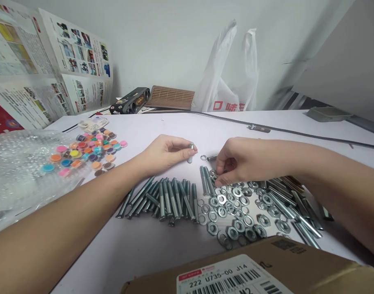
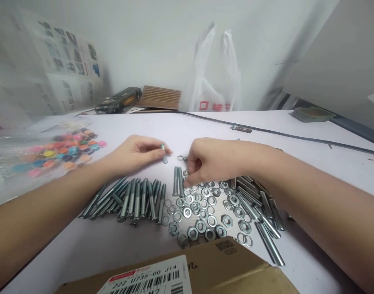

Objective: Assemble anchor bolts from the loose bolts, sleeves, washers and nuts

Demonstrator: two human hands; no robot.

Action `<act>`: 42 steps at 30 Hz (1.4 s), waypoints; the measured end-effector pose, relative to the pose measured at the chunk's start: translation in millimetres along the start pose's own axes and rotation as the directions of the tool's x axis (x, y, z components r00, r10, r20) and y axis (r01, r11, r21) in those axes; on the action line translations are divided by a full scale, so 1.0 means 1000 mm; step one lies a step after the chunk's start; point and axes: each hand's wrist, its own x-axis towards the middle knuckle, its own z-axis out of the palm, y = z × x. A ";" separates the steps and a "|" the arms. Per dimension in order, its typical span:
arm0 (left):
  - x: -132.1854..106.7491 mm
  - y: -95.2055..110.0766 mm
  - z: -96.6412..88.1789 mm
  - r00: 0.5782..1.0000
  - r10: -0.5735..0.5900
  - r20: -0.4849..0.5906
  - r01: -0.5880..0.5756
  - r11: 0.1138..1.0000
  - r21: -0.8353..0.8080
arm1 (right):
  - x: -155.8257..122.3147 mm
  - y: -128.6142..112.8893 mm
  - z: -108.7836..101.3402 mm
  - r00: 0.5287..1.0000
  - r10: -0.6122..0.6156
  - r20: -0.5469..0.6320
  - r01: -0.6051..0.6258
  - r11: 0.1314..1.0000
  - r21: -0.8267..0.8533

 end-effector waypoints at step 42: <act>0.002 -0.005 -0.002 0.999 0.015 0.048 -0.017 0.999 0.040 | 0.001 -0.001 -0.003 0.979 0.158 0.132 -0.173 0.979 0.112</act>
